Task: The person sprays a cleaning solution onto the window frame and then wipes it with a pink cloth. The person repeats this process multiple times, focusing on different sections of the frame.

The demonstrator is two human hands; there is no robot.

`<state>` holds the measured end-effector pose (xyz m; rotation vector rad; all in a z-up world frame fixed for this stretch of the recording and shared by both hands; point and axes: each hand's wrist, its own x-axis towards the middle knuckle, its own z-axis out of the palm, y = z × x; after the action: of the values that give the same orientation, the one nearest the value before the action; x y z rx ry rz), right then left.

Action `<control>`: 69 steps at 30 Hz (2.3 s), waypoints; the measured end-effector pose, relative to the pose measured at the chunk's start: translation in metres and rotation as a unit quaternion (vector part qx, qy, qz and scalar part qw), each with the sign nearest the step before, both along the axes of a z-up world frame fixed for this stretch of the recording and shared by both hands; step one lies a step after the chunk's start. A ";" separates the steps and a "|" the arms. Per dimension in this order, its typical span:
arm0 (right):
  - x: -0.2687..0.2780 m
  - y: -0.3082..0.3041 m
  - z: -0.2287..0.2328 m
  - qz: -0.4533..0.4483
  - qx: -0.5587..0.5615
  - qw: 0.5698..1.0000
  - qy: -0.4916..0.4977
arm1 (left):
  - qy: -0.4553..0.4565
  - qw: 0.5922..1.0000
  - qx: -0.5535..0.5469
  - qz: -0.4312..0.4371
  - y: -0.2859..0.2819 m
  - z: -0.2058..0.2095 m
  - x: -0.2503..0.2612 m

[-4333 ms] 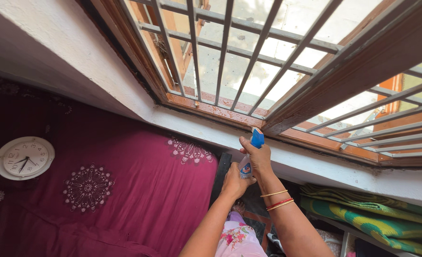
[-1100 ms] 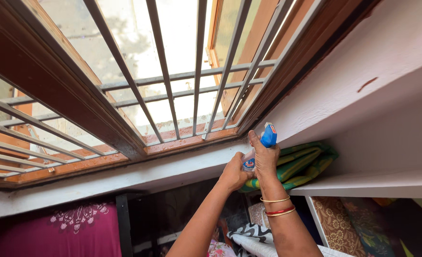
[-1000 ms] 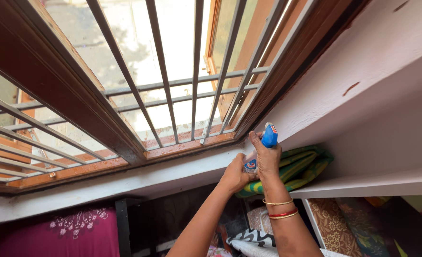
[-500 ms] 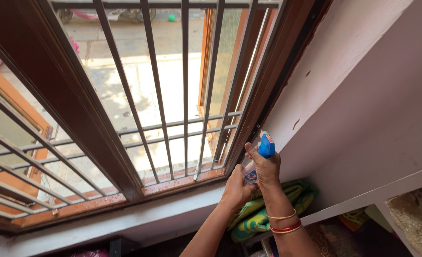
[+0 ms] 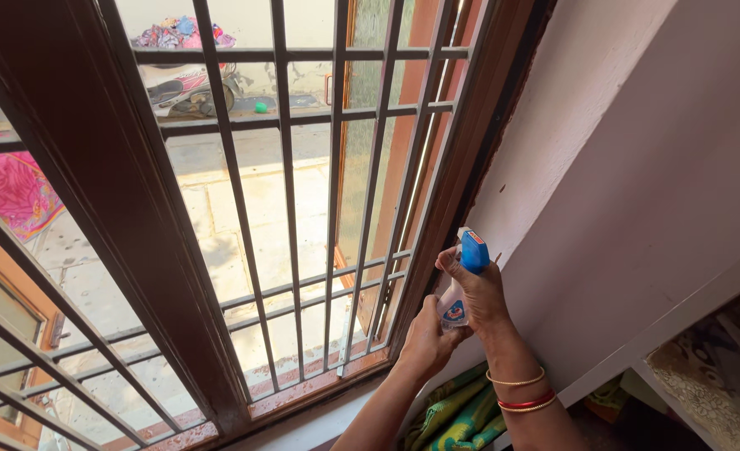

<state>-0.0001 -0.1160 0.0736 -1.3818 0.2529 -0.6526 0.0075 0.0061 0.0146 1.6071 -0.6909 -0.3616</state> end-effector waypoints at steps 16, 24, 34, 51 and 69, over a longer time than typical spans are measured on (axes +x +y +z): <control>-0.025 0.019 0.069 -0.043 -0.069 0.996 -0.046 | -0.085 0.995 0.007 -0.044 0.027 0.069 -0.003; -0.035 0.029 0.094 -0.099 -0.073 0.991 -0.048 | -0.118 0.992 -0.013 -0.042 0.037 0.095 -0.013; -0.044 0.037 0.130 -0.108 -0.078 0.990 -0.042 | -0.116 0.991 0.027 -0.058 0.047 0.136 -0.023; -0.025 0.004 0.236 -0.042 -0.105 0.991 -0.071 | -0.173 0.984 -0.005 -0.028 0.010 0.219 -0.003; -0.017 -0.006 0.374 -0.099 -0.145 0.975 -0.136 | -0.219 0.967 -0.130 0.005 -0.023 0.333 0.009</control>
<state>-0.0173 -0.1216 0.4478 -1.5353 0.0772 -1.0671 0.0165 -0.0173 0.3473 1.4472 -1.0194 0.0984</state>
